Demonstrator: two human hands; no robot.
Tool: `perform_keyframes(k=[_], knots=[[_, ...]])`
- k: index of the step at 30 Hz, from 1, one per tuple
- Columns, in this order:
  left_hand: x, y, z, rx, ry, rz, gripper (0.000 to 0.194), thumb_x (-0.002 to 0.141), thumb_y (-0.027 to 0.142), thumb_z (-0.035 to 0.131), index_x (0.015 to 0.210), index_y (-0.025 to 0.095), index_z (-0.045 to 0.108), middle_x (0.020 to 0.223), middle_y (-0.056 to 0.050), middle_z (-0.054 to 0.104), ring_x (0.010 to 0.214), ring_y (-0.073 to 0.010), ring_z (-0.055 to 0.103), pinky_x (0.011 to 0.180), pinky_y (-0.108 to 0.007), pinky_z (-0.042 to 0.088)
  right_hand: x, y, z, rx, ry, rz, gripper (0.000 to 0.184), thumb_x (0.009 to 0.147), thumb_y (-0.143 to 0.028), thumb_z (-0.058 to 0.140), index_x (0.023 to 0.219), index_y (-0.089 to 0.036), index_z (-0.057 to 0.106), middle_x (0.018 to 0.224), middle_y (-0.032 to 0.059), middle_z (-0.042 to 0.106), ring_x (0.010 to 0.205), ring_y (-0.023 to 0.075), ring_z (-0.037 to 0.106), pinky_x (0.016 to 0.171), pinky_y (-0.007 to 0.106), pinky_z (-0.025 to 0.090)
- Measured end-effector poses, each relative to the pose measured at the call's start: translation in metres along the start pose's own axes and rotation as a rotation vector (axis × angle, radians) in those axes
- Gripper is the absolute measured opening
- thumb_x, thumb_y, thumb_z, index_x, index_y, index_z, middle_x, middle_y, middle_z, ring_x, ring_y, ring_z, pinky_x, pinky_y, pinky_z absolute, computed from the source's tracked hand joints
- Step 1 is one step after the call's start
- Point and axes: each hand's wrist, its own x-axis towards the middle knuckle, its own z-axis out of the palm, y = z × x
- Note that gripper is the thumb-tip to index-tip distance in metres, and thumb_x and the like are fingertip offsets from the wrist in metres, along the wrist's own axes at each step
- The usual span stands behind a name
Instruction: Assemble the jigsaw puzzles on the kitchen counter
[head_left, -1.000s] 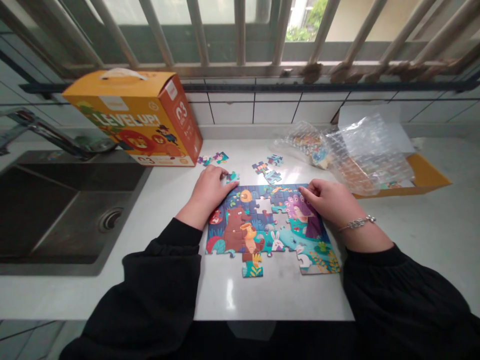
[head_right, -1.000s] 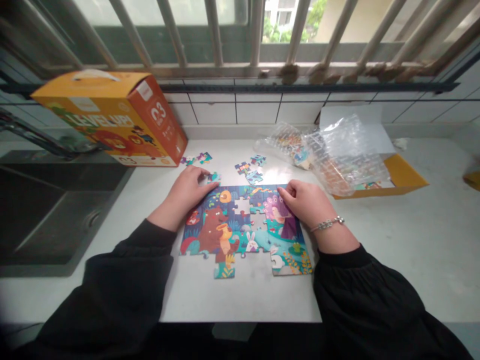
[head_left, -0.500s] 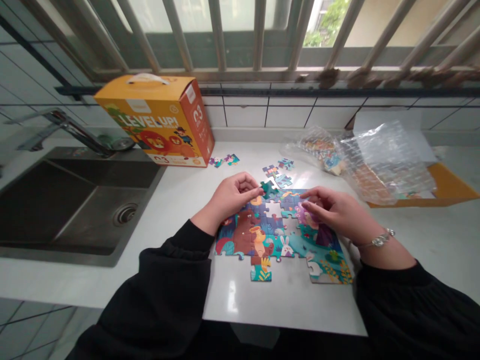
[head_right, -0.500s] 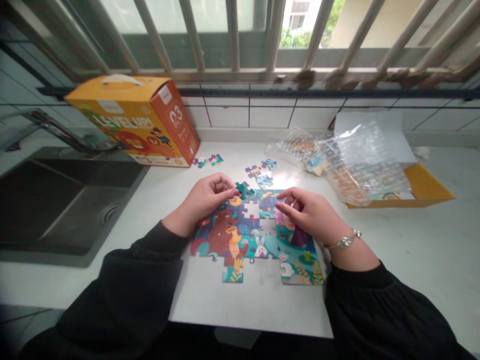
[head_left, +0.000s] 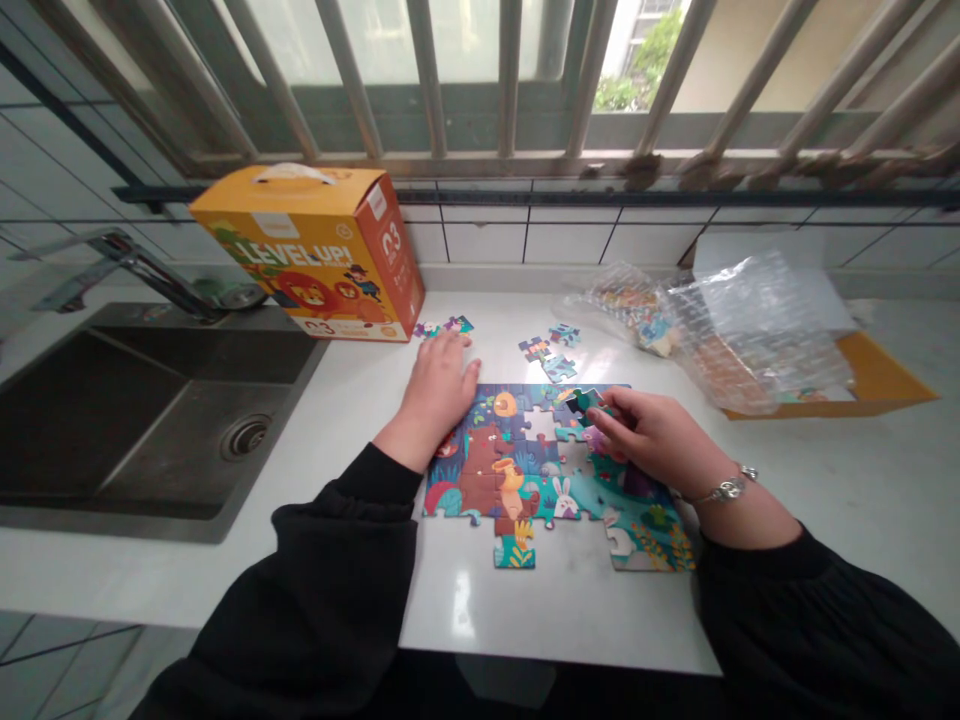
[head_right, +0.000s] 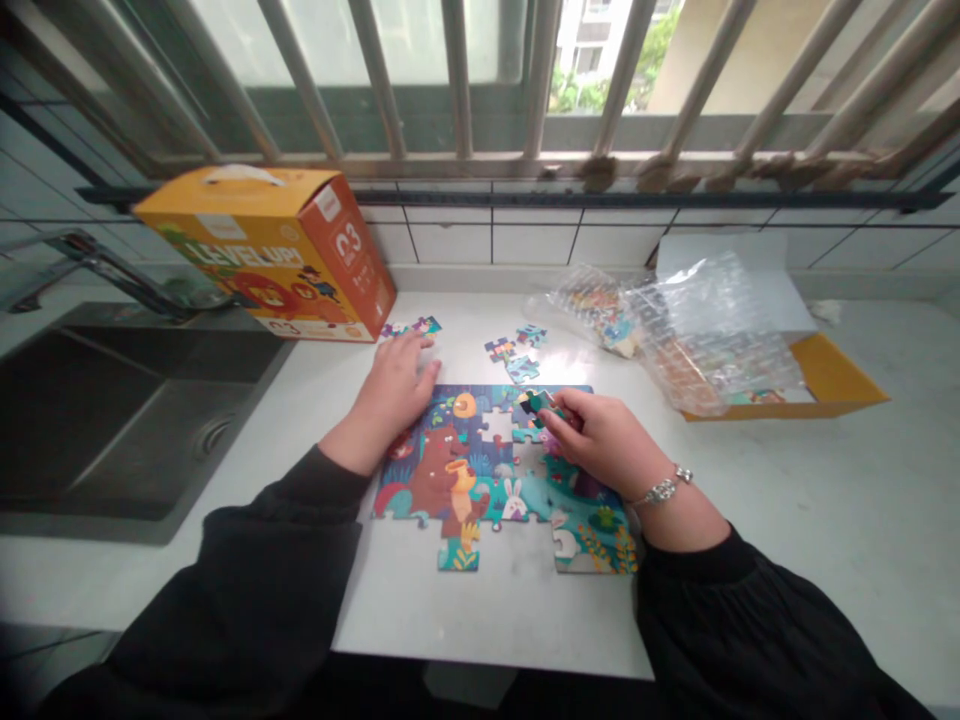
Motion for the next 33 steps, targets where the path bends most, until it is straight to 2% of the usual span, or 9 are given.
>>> perform_keyframes(k=[2, 4, 7, 12, 16, 19, 24, 29, 33], knots=[[0.012, -0.022, 0.004, 0.132, -0.002, -0.095, 0.045, 0.107, 0.027, 0.054, 0.148, 0.01, 0.063, 0.166, -0.026, 0.057, 0.159, -0.0384, 0.047, 0.134, -0.057, 0.034, 0.001, 0.0, -0.001, -0.013, 0.02, 0.024, 0.043, 0.106, -0.059, 0.057, 0.078, -0.026, 0.055, 0.06, 0.0011, 0.065, 0.057, 0.019, 0.055, 0.061, 0.033, 0.039], [0.02, -0.037, 0.007, 0.203, -0.058, -0.166, 0.051, 0.107, 0.028, 0.052, 0.153, 0.008, 0.059, 0.169, -0.028, 0.052, 0.16, -0.0409, 0.045, 0.133, -0.059, 0.034, 0.001, 0.001, 0.0, -0.018, 0.041, 0.04, 0.043, 0.106, -0.058, 0.057, 0.077, -0.027, 0.053, 0.059, 0.0013, 0.066, 0.057, 0.0194, 0.057, 0.062, 0.033, 0.039], [0.025, -0.046, 0.008, 0.243, -0.112, -0.158, 0.051, 0.107, 0.031, 0.05, 0.15, 0.007, 0.062, 0.165, -0.029, 0.056, 0.156, -0.0413, 0.049, 0.131, -0.058, 0.035, 0.001, 0.003, 0.0, -0.01, 0.074, 0.051, 0.042, 0.106, -0.057, 0.058, 0.078, -0.027, 0.052, 0.058, 0.0007, 0.066, 0.058, 0.0193, 0.058, 0.063, 0.033, 0.039], [0.022, -0.044, 0.001, 0.268, -0.063, -0.18, 0.04, 0.106, 0.031, 0.049, 0.128, 0.011, 0.075, 0.144, -0.027, 0.068, 0.138, -0.0415, 0.06, 0.122, -0.058, 0.046, 0.002, 0.006, -0.001, -0.023, 0.122, 0.058, 0.043, 0.106, -0.058, 0.058, 0.077, -0.026, 0.052, 0.058, -0.0004, 0.064, 0.058, 0.018, 0.056, 0.064, 0.033, 0.039], [0.021, -0.037, -0.003, 0.271, -0.077, -0.187, 0.037, 0.104, 0.03, 0.053, 0.129, 0.012, 0.072, 0.148, -0.025, 0.066, 0.136, -0.0408, 0.06, 0.12, -0.057, 0.049, 0.002, 0.005, -0.002, -0.032, 0.124, 0.063, 0.043, 0.105, -0.059, 0.058, 0.078, -0.026, 0.053, 0.058, -0.0003, 0.063, 0.059, 0.0183, 0.057, 0.064, 0.033, 0.039], [0.02, -0.033, -0.006, 0.275, -0.099, -0.184, 0.032, 0.104, 0.03, 0.054, 0.124, 0.013, 0.072, 0.137, -0.023, 0.071, 0.129, -0.0403, 0.063, 0.117, -0.056, 0.051, 0.002, 0.004, -0.002, -0.028, 0.115, 0.071, 0.042, 0.105, -0.058, 0.058, 0.079, -0.026, 0.054, 0.059, 0.0004, 0.065, 0.06, 0.0189, 0.059, 0.065, 0.033, 0.039], [0.02, -0.034, -0.011, 0.241, -0.061, -0.186, 0.021, 0.101, 0.03, 0.06, 0.112, 0.019, 0.074, 0.123, -0.018, 0.073, 0.12, -0.0377, 0.066, 0.113, -0.054, 0.054, 0.002, 0.004, -0.003, -0.026, 0.12, 0.052, 0.041, 0.105, -0.058, 0.057, 0.079, -0.027, 0.054, 0.059, 0.0005, 0.065, 0.06, 0.0193, 0.059, 0.065, 0.033, 0.04], [0.018, -0.039, -0.012, 0.254, -0.008, -0.265, 0.033, 0.099, 0.037, 0.068, 0.124, 0.016, 0.073, 0.127, -0.022, 0.071, 0.124, -0.0421, 0.066, 0.113, -0.056, 0.054, 0.002, 0.007, -0.001, -0.084, 0.15, 0.03, 0.043, 0.104, -0.059, 0.059, 0.076, -0.026, 0.055, 0.06, 0.0003, 0.062, 0.058, 0.0187, 0.056, 0.062, 0.033, 0.036], [0.017, -0.046, -0.012, 0.223, -0.055, -0.351, 0.042, 0.099, 0.047, 0.069, 0.122, 0.013, 0.075, 0.124, -0.026, 0.07, 0.119, -0.0459, 0.069, 0.105, -0.059, 0.056, 0.002, 0.009, 0.0, -0.077, 0.144, 0.037, 0.043, 0.103, -0.06, 0.059, 0.077, -0.026, 0.056, 0.061, 0.0005, 0.063, 0.057, 0.0182, 0.055, 0.063, 0.033, 0.037]])
